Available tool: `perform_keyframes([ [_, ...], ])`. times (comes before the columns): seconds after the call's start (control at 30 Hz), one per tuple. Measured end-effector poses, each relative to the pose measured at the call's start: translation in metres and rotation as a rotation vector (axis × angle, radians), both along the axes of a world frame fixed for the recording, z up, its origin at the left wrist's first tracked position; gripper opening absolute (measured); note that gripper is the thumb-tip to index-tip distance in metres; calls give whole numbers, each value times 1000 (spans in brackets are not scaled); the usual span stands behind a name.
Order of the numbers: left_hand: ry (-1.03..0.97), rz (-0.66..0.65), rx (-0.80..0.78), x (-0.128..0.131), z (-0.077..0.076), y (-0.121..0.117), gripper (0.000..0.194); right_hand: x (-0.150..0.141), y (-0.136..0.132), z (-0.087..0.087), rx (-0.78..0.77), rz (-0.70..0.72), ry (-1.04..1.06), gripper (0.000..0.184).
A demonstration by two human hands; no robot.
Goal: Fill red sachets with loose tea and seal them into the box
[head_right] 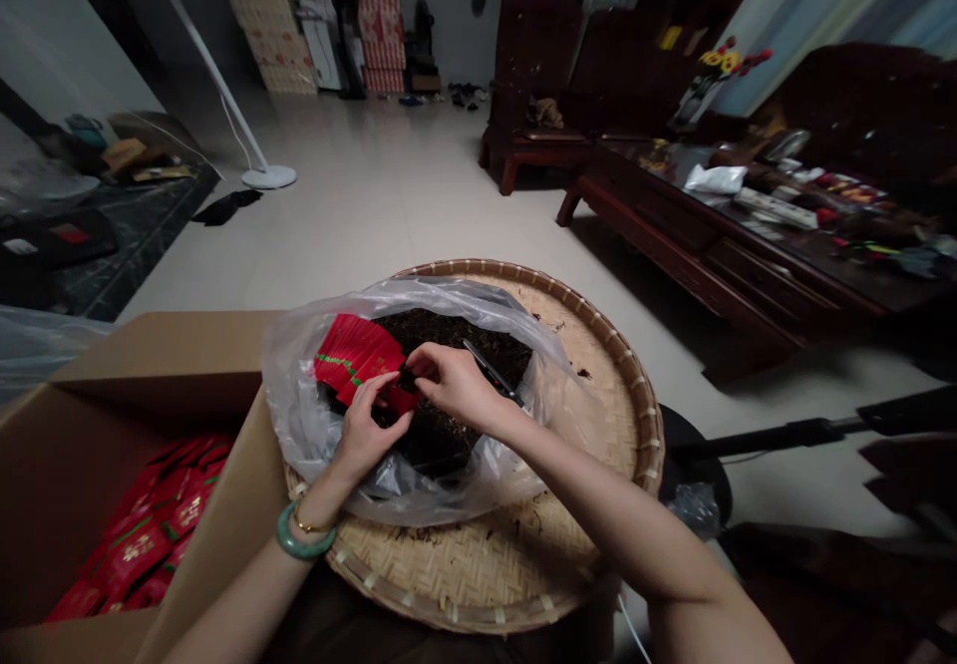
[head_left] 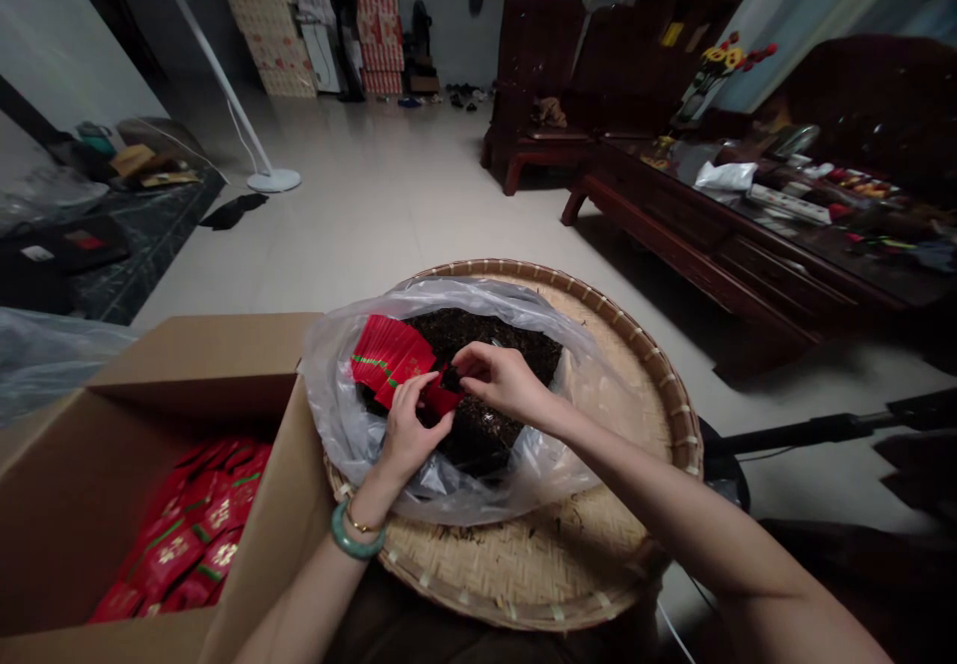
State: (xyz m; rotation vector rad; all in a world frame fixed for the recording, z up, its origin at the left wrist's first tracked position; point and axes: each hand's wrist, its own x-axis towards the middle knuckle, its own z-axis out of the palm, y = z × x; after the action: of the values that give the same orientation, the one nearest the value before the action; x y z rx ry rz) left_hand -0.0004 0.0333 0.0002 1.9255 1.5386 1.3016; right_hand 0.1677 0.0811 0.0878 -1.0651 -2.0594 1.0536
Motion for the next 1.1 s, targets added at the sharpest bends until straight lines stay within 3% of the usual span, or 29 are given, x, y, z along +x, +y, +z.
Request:
perform_keyframes([
  [0.13, 26, -1, 13, -2, -3, 1, 48, -4, -5, 6, 124, 49, -61, 22],
  [0.23, 47, -9, 53, -3, -4, 1, 49, -8, -11, 3, 290, 60, -197, 35],
  [0.3, 57, -3, 64, -3, -4, 0, 49, -11, -12, -2, 332, 59, -214, 26],
  [0.4, 68, 10, 44, -2, -2, 0, 48, -14, -11, -6, 322, 33, -169, 4],
  [0.57, 69, 19, 7, -1, 0, -1, 53, -9, -4, -3, 234, -61, -128, 9],
  [0.7, 65, 4, -2, -1, 1, -2, 54, -6, 0, -7, 75, 14, -141, 31],
  [0.87, 86, 12, 23, -1, 1, -2, 53, -6, 0, -9, -69, -19, -56, 18],
  [0.97, 96, 18, 32, -1, 0, -1, 53, -5, -4, -2, 29, -41, -43, 12],
  [1.1, 66, -11, 3, -1, -1, 0, 54, -6, -10, -5, 239, 49, -227, 23],
])
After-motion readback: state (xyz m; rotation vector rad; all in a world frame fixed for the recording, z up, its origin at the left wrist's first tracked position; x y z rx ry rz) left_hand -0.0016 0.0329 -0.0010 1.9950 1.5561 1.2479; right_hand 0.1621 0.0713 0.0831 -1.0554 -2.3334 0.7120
